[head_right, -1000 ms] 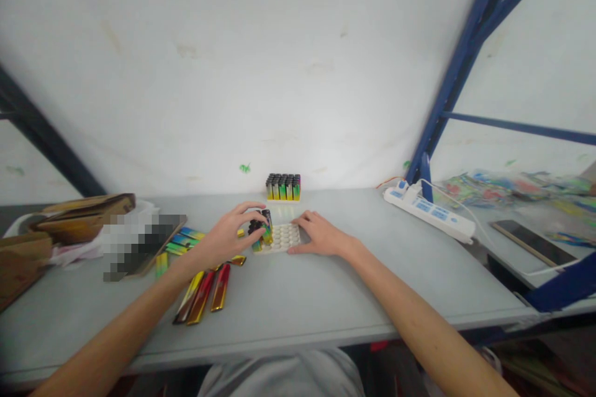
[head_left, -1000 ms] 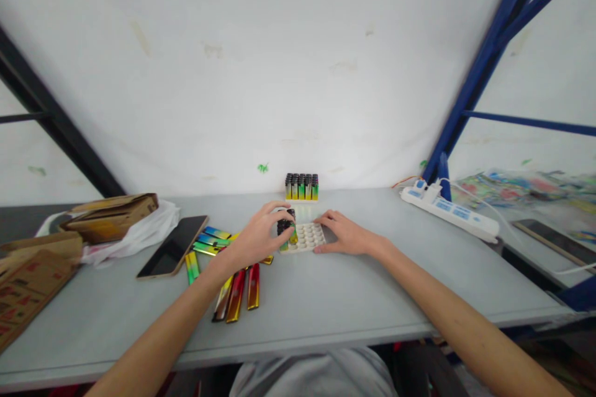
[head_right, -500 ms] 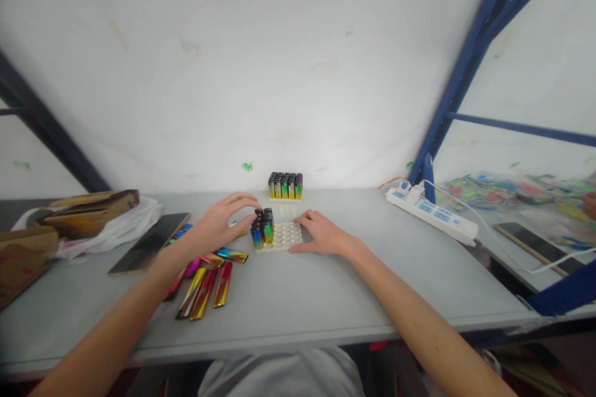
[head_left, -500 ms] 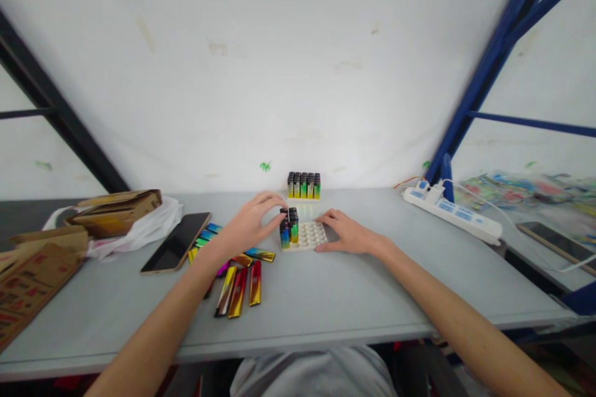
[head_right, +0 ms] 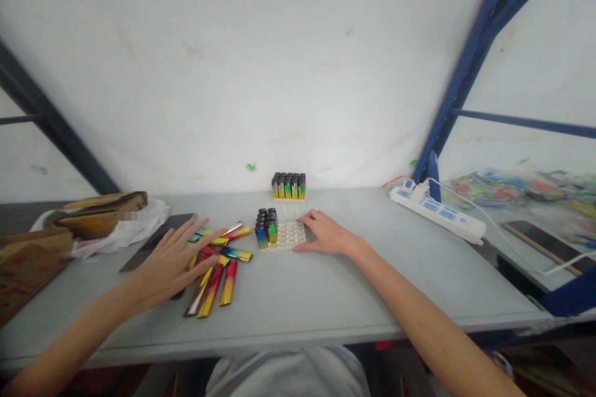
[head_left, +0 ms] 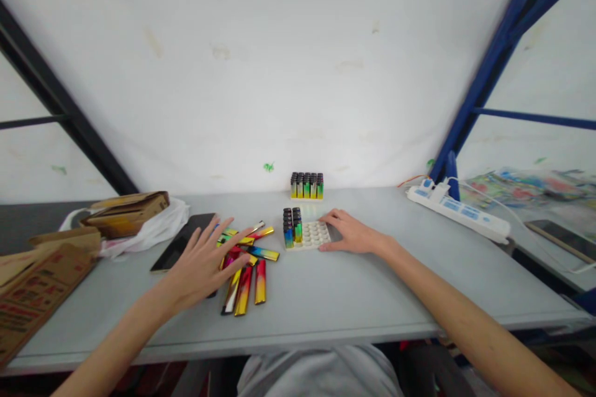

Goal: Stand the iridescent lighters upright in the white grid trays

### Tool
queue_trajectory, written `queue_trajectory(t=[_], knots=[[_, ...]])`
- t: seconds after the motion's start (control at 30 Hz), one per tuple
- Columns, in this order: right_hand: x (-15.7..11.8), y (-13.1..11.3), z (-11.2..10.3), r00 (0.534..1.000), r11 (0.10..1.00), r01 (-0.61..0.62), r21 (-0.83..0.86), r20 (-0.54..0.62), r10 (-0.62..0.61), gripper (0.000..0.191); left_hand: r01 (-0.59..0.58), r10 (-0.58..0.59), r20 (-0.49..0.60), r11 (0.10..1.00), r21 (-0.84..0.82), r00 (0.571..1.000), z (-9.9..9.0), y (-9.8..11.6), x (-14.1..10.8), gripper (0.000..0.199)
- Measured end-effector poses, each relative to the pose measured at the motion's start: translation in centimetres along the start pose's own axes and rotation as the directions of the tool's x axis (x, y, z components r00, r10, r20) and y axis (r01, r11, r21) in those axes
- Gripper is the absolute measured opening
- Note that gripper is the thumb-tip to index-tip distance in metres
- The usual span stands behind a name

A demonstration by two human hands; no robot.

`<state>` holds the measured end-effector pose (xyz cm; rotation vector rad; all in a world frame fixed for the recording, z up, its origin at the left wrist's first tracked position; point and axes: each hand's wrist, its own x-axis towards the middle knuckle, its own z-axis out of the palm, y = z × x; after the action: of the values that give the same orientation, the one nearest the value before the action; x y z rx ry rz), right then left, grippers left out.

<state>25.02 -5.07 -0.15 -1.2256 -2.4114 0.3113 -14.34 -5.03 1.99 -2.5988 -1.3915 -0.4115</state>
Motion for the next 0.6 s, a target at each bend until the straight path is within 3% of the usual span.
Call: queue_trajectory(t=[0.13, 0.47, 0.6], knots=[[0.1, 0.1, -0.2, 1.0, 1.0, 0.013, -0.004, -0.001, -0.013, 0.072, 0.008, -0.011, 0.118, 1.0, 0.021, 0.993, 1.8, 1.4, -0.8, 0.06], [-1.3, 1.9, -1.9, 0.998, 0.998, -0.063, -0.026, 0.015, 0.064, 0.073, -0.045, 0.049, 0.058, 0.997, -0.065, 0.997, 3.6, 4.1, 3.5, 0.056], [-1.5, 1.9, -2.3, 0.997, 0.997, -0.077, -0.012, 0.031, 0.077, 0.075, -0.038, 0.041, 0.045, 0.997, -0.062, 0.998, 3.9, 4.2, 4.4, 0.057]])
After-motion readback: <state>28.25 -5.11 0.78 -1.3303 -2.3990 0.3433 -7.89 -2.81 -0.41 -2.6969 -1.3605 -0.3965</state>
